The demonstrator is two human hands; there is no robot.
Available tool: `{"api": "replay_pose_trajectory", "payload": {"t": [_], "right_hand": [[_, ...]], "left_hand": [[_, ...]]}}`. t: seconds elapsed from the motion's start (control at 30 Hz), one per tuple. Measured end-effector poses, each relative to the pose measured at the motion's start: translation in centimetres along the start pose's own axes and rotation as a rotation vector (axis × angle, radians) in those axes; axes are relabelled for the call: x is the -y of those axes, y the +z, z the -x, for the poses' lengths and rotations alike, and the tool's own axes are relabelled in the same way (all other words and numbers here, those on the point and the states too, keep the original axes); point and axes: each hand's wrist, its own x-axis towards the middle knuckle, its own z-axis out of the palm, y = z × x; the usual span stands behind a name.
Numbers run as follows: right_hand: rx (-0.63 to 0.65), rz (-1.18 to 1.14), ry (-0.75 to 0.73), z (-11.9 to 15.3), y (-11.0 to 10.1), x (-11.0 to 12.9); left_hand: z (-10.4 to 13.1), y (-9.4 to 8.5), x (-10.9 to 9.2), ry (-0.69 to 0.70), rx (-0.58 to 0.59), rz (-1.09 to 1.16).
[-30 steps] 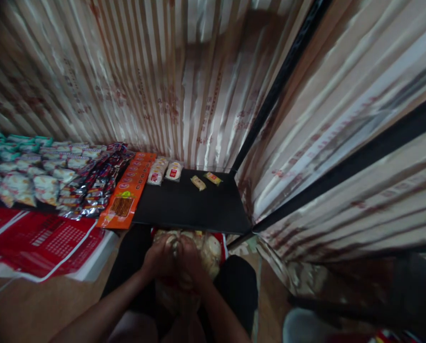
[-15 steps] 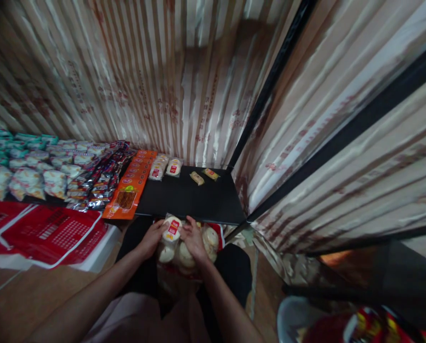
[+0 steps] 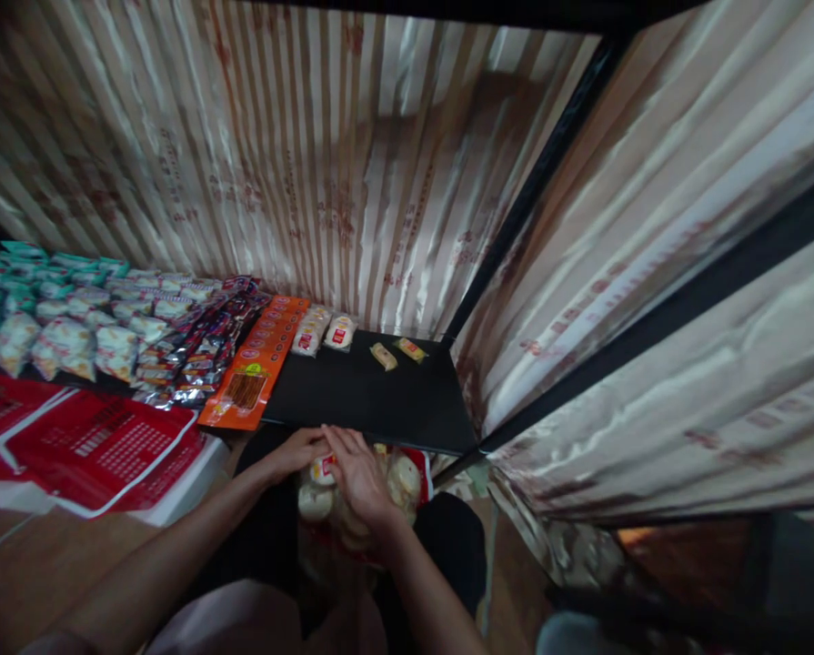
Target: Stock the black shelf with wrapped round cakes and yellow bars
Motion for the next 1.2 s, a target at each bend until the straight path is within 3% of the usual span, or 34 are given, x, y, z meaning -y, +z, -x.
{"api": "replay_pose_trajectory", "payload": {"t": [0.13, 0.37, 0.6, 0.73, 0.8, 0.93, 1.0, 1.07, 1.2], "right_hand": [[0.011, -0.027, 0.053, -0.7, -0.3, -0.7], [-0.074, -0.231, 0.252, -2.3, -0.4, -2.0], [-0.177, -0.346, 0.343, -4.7, -0.3, -3.6], [-0.190, -0.597, 0.425, -6.4, -0.1, -4.4], [-0.215, -0.733, 0.452, -7.2, 0.3, -5.1], [-0.296, -0.812, 0.550, -8.8, 1.0, -6.9], [-0.326, -0.814, 0.597, -9.6, 1.3, -7.8], [-0.348, -0.828, 0.620, -10.6, 1.5, -8.6], [-0.409, -0.815, 0.630, -12.7, 1.8, -9.7]], "left_hand": [[-0.2, -0.8, -1.1, -0.043, -0.029, -0.020], [-0.9, -2.6, -2.4, -0.047, 0.013, 0.210], [-4.0, -3.6, -2.4, 0.006, -0.039, 0.132], [-6.1, -4.1, -2.8, 0.044, -0.070, 0.076], [-6.9, -4.4, -3.1, 0.085, -0.141, -0.020], [-7.4, -4.3, -3.6, 0.225, -0.494, -0.443], [-7.2, -3.9, -3.4, 0.279, -0.612, -0.629], [-7.1, -3.3, -3.0, 0.315, -0.615, -0.743], [-7.6, -2.3, -1.5, 0.361, -0.488, -0.886]]}}
